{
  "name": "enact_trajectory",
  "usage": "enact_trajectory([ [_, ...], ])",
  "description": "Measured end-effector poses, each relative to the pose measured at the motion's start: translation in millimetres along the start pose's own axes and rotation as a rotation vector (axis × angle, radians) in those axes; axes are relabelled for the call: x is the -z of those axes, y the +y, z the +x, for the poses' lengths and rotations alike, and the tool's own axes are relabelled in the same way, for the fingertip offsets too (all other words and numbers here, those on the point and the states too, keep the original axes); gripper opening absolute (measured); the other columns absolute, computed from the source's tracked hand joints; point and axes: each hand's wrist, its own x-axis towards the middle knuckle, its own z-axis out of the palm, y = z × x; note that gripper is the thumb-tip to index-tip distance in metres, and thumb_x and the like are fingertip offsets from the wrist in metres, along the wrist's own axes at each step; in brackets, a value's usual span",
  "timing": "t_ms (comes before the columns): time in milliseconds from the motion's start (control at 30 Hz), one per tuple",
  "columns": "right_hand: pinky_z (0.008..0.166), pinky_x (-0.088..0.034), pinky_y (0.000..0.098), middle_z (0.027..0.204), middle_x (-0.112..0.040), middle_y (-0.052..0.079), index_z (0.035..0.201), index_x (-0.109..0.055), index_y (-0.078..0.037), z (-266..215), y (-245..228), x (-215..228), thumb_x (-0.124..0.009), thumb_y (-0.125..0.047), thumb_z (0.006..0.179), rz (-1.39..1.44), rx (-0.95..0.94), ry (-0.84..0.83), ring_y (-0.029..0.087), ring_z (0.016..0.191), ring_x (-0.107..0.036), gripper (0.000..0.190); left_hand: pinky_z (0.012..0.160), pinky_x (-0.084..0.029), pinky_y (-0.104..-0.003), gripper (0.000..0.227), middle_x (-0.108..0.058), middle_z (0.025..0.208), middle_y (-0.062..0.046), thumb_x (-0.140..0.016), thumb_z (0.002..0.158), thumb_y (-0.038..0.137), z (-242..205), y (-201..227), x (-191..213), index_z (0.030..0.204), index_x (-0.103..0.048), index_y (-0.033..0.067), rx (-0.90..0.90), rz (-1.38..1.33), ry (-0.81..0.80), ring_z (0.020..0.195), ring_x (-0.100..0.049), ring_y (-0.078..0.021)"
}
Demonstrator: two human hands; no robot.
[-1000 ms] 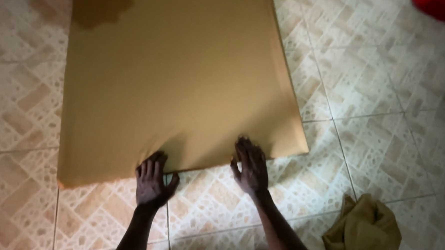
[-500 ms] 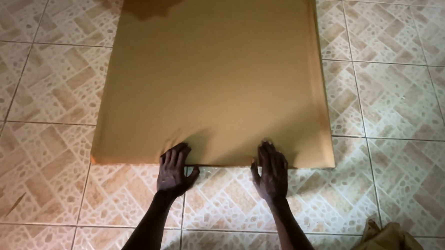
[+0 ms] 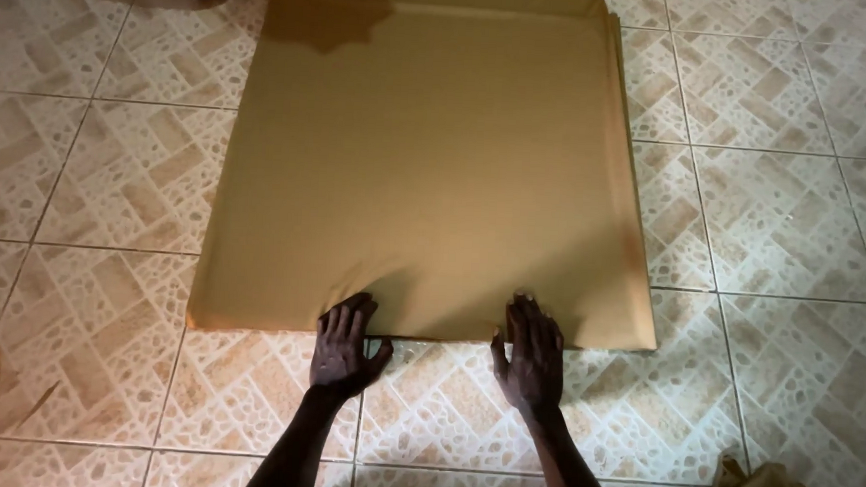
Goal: Unfolding and smoothing out layers of tan fabric on the floor to create a neat stack.
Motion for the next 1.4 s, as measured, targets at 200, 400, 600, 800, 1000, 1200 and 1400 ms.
enact_trajectory([
  [200, 0.115, -0.04, 0.0465, 0.144, -0.06, 0.018, 0.135, -0.057, 0.001, 3, -7, 13, -0.064, -0.021, 0.094, 0.066, -0.086, -0.163, 0.032, 0.137, -0.056, 0.048, 0.103, -0.041, -0.045, 0.066, -0.057, 0.139, -0.013, -0.074, 0.073, 0.029, 5, 9, 13, 0.133, -0.055, 0.0065, 0.022, -0.019, -0.101, 0.122, -0.055, -0.0345],
  [400, 0.116, -0.038, 0.0451, 0.145, -0.06, 0.017, 0.137, -0.056, 0.001, 1, -7, 11, -0.062, -0.024, 0.094, 0.047, -0.081, -0.182, 0.03, 0.138, -0.054, 0.049, 0.104, -0.042, -0.045, 0.065, -0.057, 0.139, -0.013, -0.073, 0.073, 0.031, 3, 6, 10, 0.131, -0.056, 0.0062, 0.027, -0.006, -0.099, 0.122, -0.055, -0.0342],
  [600, 0.114, -0.04, 0.045, 0.144, -0.06, 0.017, 0.135, -0.057, 0.0, 2, -7, 11, -0.061, -0.022, 0.094, 0.041, -0.087, -0.182, 0.03, 0.138, -0.055, 0.047, 0.104, -0.041, -0.044, 0.063, -0.058, 0.139, -0.013, -0.072, 0.074, 0.031, 7, 10, 14, 0.131, -0.057, 0.0068, 0.047, -0.032, -0.124, 0.122, -0.055, -0.033],
  [800, 0.114, -0.041, 0.0448, 0.143, -0.061, 0.017, 0.134, -0.058, 0.001, 3, -8, 11, -0.062, -0.022, 0.094, 0.036, -0.087, -0.165, 0.03, 0.136, -0.056, 0.046, 0.103, -0.042, -0.044, 0.063, -0.058, 0.138, -0.012, -0.072, 0.073, 0.029, 8, 10, 14, 0.13, -0.056, 0.0076, 0.039, -0.015, -0.096, 0.12, -0.056, -0.0326],
  [1000, 0.115, -0.04, 0.0446, 0.144, -0.061, 0.017, 0.135, -0.058, 0.0, 2, -8, 10, -0.061, -0.023, 0.095, 0.024, -0.086, -0.169, 0.029, 0.137, -0.056, 0.046, 0.103, -0.042, -0.043, 0.062, -0.058, 0.139, -0.012, -0.073, 0.074, 0.029, 8, 11, 15, 0.129, -0.058, 0.0067, 0.039, -0.031, -0.092, 0.121, -0.056, -0.0322],
  [1200, 0.116, -0.039, 0.0444, 0.146, -0.059, 0.017, 0.137, -0.056, 0.001, 3, -9, 11, -0.06, -0.023, 0.095, 0.021, -0.078, -0.176, 0.03, 0.139, -0.054, 0.048, 0.104, -0.042, -0.043, 0.063, -0.057, 0.14, -0.012, -0.073, 0.074, 0.03, 6, 8, 13, 0.131, -0.056, 0.0067, 0.03, -0.022, -0.104, 0.123, -0.055, -0.0318],
  [1400, 0.114, -0.04, 0.0441, 0.143, -0.061, 0.016, 0.133, -0.058, 0.0, 2, -8, 10, -0.062, -0.024, 0.096, 0.019, -0.088, -0.178, 0.029, 0.137, -0.056, 0.044, 0.102, -0.042, -0.043, 0.062, -0.057, 0.139, -0.012, -0.073, 0.075, 0.03, 7, 10, 15, 0.13, -0.056, 0.0064, 0.023, -0.015, -0.103, 0.121, -0.056, -0.0328],
])
